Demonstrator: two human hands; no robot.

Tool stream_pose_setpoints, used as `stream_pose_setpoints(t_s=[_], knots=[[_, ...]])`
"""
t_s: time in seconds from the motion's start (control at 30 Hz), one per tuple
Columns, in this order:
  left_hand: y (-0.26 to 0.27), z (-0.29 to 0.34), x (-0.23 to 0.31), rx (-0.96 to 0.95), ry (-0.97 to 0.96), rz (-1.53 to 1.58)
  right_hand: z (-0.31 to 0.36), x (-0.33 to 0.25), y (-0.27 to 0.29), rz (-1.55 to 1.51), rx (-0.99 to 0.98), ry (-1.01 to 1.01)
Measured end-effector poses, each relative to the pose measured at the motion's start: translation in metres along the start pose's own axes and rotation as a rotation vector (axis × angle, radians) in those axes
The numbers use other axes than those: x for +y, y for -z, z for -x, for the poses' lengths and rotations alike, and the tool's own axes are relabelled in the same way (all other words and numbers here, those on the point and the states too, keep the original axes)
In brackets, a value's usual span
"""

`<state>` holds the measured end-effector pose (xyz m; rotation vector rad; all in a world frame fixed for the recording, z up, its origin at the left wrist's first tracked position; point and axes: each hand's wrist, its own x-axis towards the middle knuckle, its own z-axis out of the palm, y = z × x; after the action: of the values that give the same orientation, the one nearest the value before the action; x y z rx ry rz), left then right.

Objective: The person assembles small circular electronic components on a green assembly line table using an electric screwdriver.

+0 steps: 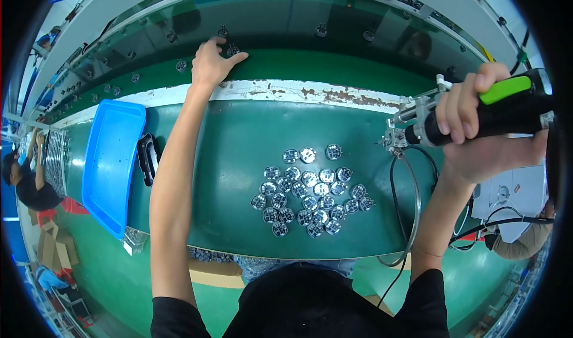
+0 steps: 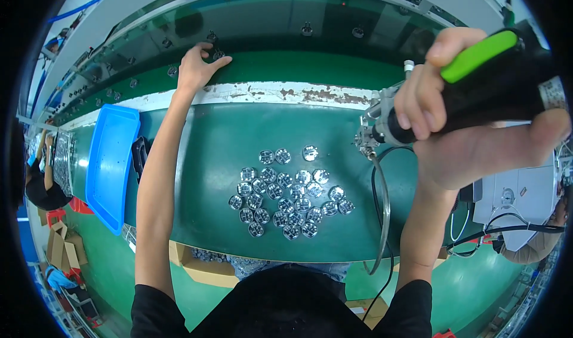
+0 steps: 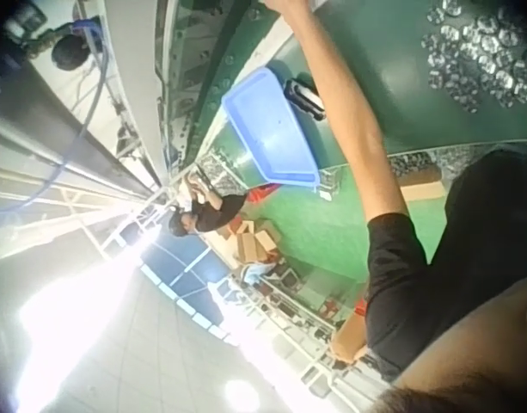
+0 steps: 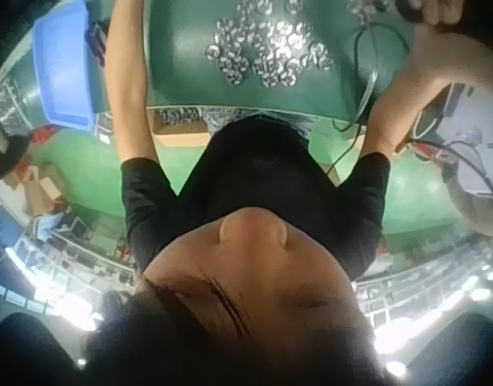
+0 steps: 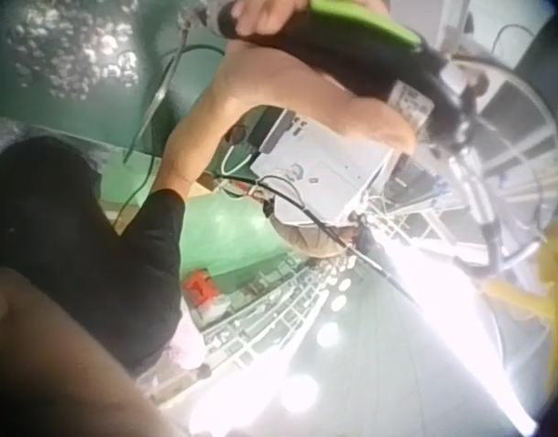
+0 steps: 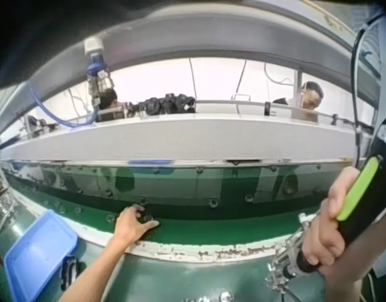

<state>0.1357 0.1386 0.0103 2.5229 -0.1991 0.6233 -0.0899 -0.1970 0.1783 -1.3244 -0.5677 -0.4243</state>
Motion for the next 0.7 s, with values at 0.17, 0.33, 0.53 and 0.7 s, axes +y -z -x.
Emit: stream_pose_setpoints(t_s=[0.17,0.33,0.53,0.7], knots=[[-0.016,-0.005,0.032,-0.307,0.105,0.175,0.003,-0.006,-0.001,0.024,-0.033,-0.033],[-0.010,0.043,0.099,-0.534,-0.389,0.573,0.002,0.000,-0.010,-0.031,-0.053,-0.035],[-0.002,0.101,0.142,-0.872,-0.655,0.597,0.004,0.011,-0.011,-0.030,-0.089,-0.059],[-0.004,0.108,0.138,-0.898,-0.620,0.575,0.009,0.026,-0.026,-0.023,-0.112,-0.081]])
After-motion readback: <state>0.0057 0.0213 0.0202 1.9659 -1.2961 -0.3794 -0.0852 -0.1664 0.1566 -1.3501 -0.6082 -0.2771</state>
